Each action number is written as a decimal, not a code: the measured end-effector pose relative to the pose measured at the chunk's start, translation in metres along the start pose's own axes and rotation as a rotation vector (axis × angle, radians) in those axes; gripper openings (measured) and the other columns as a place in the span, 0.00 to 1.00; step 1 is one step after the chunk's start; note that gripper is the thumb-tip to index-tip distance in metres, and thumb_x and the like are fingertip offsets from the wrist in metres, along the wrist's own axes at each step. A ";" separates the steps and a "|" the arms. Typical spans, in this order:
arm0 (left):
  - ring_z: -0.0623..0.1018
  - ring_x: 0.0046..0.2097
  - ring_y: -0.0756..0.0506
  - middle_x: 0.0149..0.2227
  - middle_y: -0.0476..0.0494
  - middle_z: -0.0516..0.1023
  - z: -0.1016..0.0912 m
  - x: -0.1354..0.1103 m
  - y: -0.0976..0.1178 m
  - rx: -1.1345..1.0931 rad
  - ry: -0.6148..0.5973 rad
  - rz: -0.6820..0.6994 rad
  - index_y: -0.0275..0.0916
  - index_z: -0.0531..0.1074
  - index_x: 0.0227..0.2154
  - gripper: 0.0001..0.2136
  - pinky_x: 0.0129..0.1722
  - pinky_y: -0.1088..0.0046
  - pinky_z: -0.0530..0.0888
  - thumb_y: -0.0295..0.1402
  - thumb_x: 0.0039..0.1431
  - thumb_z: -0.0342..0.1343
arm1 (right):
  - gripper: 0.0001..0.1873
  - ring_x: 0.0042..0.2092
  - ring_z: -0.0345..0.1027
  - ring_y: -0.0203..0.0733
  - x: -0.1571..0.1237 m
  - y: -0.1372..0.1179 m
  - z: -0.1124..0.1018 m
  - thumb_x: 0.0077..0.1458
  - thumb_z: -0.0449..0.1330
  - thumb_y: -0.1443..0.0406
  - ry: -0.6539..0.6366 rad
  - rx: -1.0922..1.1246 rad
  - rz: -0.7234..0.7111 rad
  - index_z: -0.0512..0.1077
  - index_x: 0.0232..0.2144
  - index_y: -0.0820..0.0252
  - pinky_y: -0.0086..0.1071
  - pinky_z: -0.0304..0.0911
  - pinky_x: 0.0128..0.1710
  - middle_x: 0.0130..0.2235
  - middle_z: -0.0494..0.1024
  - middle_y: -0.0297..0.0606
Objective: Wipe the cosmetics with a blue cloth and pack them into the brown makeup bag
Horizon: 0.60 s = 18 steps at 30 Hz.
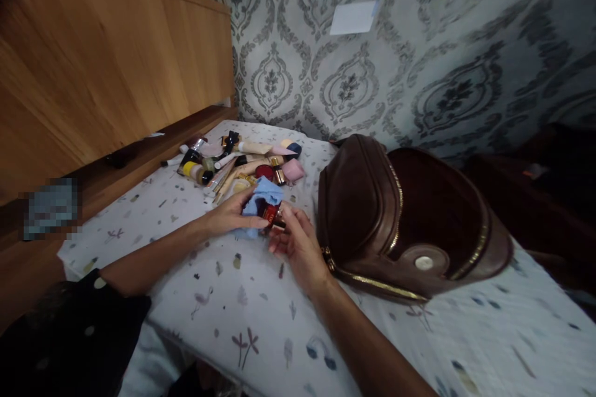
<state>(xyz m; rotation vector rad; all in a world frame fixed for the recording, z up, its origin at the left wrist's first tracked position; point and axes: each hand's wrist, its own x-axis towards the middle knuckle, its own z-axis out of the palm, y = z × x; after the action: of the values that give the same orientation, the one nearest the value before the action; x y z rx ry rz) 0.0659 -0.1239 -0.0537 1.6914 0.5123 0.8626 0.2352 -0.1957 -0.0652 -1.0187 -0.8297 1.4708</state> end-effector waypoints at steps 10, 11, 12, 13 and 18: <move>0.77 0.37 0.46 0.43 0.43 0.76 0.003 -0.001 -0.003 -0.149 0.047 -0.132 0.40 0.70 0.52 0.29 0.31 0.73 0.77 0.49 0.50 0.66 | 0.29 0.31 0.69 0.36 0.002 0.005 -0.001 0.43 0.73 0.54 0.037 0.027 -0.161 0.70 0.47 0.50 0.30 0.62 0.28 0.35 0.77 0.31; 0.77 0.36 0.46 0.42 0.43 0.76 0.003 -0.001 -0.003 -0.132 0.054 -0.131 0.39 0.71 0.51 0.29 0.31 0.72 0.77 0.50 0.50 0.66 | 0.28 0.30 0.69 0.36 0.002 0.005 -0.002 0.44 0.72 0.54 0.037 0.014 -0.163 0.70 0.47 0.51 0.30 0.62 0.27 0.35 0.77 0.31; 0.77 0.35 0.47 0.42 0.42 0.77 0.003 0.000 -0.003 -0.112 0.064 -0.131 0.38 0.72 0.51 0.29 0.31 0.72 0.77 0.51 0.50 0.65 | 0.28 0.29 0.68 0.35 0.003 0.006 -0.003 0.44 0.72 0.53 0.036 0.001 -0.160 0.69 0.46 0.51 0.29 0.61 0.26 0.34 0.77 0.31; 0.76 0.35 0.47 0.42 0.42 0.77 0.004 0.000 -0.003 -0.093 0.075 -0.132 0.37 0.72 0.50 0.29 0.32 0.72 0.77 0.51 0.50 0.65 | 0.28 0.28 0.68 0.35 0.003 0.006 -0.003 0.44 0.72 0.51 0.037 -0.012 -0.155 0.69 0.45 0.52 0.29 0.60 0.25 0.33 0.77 0.31; 0.75 0.34 0.50 0.37 0.46 0.78 0.004 0.002 -0.009 -0.004 0.147 -0.112 0.36 0.75 0.47 0.25 0.36 0.74 0.75 0.50 0.54 0.62 | 0.34 0.21 0.63 0.32 0.002 0.007 -0.001 0.39 0.71 0.44 0.102 -0.102 -0.082 0.63 0.40 0.54 0.25 0.55 0.19 0.25 0.74 0.28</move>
<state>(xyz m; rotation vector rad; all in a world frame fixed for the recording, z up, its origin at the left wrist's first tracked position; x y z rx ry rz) 0.0710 -0.1227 -0.0627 1.5869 0.6986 0.9096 0.2331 -0.1946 -0.0717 -1.1134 -0.8698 1.3073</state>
